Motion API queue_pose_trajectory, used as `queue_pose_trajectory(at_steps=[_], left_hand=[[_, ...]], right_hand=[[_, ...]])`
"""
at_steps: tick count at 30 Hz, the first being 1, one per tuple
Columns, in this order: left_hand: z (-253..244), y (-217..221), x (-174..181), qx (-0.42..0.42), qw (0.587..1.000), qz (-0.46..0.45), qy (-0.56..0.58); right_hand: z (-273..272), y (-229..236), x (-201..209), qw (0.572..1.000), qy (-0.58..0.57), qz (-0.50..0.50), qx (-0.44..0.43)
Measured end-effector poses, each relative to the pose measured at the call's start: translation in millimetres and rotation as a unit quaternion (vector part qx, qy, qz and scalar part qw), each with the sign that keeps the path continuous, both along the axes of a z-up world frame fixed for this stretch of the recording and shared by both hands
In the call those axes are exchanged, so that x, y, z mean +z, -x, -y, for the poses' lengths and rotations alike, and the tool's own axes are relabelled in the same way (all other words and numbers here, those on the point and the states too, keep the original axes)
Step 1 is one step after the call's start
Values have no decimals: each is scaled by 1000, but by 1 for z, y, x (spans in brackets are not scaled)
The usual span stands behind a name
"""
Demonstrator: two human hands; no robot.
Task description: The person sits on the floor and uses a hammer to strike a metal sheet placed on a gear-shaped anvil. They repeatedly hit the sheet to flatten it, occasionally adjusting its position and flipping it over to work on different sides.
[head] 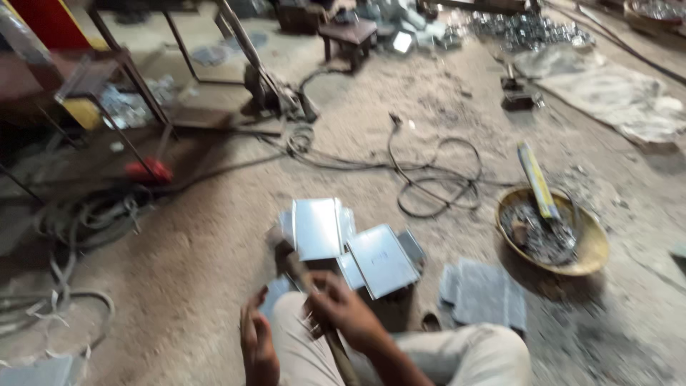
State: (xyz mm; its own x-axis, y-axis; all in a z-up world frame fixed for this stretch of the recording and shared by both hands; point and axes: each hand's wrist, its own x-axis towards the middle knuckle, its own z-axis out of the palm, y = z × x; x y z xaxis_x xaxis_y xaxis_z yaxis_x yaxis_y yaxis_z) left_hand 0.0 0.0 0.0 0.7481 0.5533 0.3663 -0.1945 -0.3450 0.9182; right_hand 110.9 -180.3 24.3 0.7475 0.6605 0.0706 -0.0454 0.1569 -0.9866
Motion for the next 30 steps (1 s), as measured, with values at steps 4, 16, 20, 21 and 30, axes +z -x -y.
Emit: queue_pose_trajectory(at_steps=[4, 16, 20, 21, 30], left_hand=[[34, -6, -15, 4, 991, -34, 133], [77, -211, -209, 94, 968, -229, -29], [65, -238, -236, 70, 931, -329, 144], [69, -243, -243, 43, 939, -308, 146], [75, -262, -224, -70, 975, -178, 113]], right_hand=[[64, -11, -27, 960, 107, -195, -172], [243, 2, -181, 869, 13, -296, -396], [259, -4, -209, 852, 63, -316, -412], [255, -7, -216, 853, 75, -306, -417], [211, -41, -220, 866, 105, -205, -445]])
